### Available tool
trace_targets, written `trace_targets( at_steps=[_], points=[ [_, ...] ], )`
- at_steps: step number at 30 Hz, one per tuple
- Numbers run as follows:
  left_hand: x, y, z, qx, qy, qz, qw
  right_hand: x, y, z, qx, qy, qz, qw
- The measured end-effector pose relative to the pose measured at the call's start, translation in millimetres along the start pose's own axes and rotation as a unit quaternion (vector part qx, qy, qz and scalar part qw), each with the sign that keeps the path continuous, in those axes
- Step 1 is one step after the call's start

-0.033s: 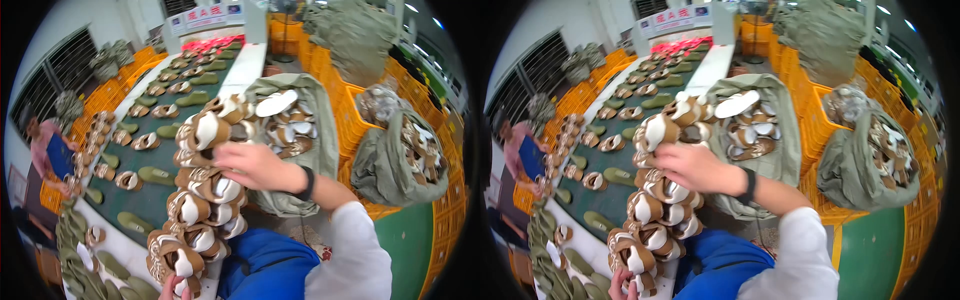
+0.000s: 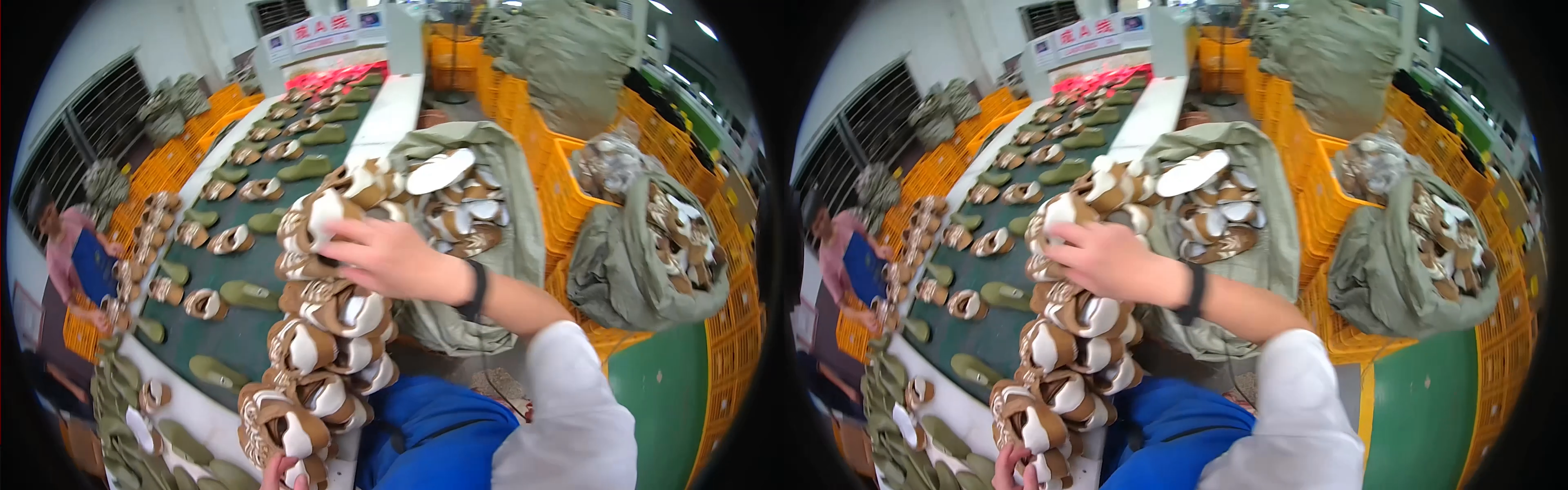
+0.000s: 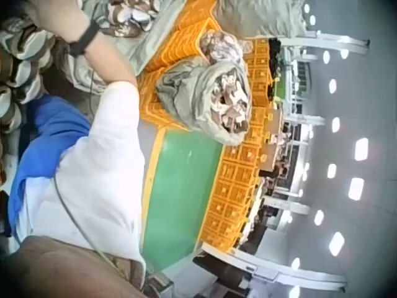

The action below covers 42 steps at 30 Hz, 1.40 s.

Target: Organize shoe uppers and green shoe lasts on an assembly table in a manufacturing facility.

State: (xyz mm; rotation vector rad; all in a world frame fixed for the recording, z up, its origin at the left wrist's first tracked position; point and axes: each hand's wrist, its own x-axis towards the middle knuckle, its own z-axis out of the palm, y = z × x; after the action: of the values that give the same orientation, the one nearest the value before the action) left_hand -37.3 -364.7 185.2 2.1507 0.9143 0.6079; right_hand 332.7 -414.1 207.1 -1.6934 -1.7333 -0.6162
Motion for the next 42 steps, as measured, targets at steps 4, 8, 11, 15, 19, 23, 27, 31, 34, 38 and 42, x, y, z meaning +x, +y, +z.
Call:
trace_targets(
  at_steps=[4,8,11,15,19,23,27,31,34,38,42],
  points=[
    [-9.8,14.5,2.5,-0.02,-0.018,-0.022,0.999,31.8,29.5,43.8,-0.203,0.005,0.015,0.979],
    [-13.5,21.7,8.1,-0.018,-0.032,-0.056,0.998,18.3,43.7,65.1,0.0,0.049,0.101,0.994],
    [-17.7,11.2,8.5,-0.032,-0.017,-0.008,0.999,-1.4,2.0,38.3,0.034,0.195,0.117,0.973],
    [-11.5,-5.6,24.8,-0.184,0.02,-0.062,0.981,-29.9,-82.9,8.4,0.194,0.198,0.043,0.96],
    [-8.5,-8.1,39.2,-0.39,0.085,-0.06,0.915,-60.0,-149.2,36.9,0.309,0.127,-0.088,0.939],
    [-9.2,-50.2,39.6,-0.375,0.207,-0.084,0.9,-50.5,-162.9,43.2,0.369,0.04,-0.119,0.921],
    [-18.1,-68.1,28.1,-0.386,0.317,-0.104,0.86,-41.1,-167.5,52.6,0.546,0.032,-0.09,0.832],
    [-23.0,-27.4,24.5,-0.42,0.315,-0.168,0.834,-33.0,-167.9,44.5,0.605,-0.13,0.077,0.782],
    [-27.7,-41.4,24.9,-0.381,0.25,-0.15,0.878,-51.8,-170.6,76.3,0.71,-0.241,0.102,0.653],
    [-17.2,-19.4,28.5,-0.259,0.231,-0.067,0.935,-64.2,-172.0,71.4,0.614,-0.154,0.079,0.77],
    [-15.7,-14.0,26.3,-0.287,0.277,-0.059,0.915,-79.9,-109.2,41.8,0.553,-0.021,0.185,0.812]
  ],
)
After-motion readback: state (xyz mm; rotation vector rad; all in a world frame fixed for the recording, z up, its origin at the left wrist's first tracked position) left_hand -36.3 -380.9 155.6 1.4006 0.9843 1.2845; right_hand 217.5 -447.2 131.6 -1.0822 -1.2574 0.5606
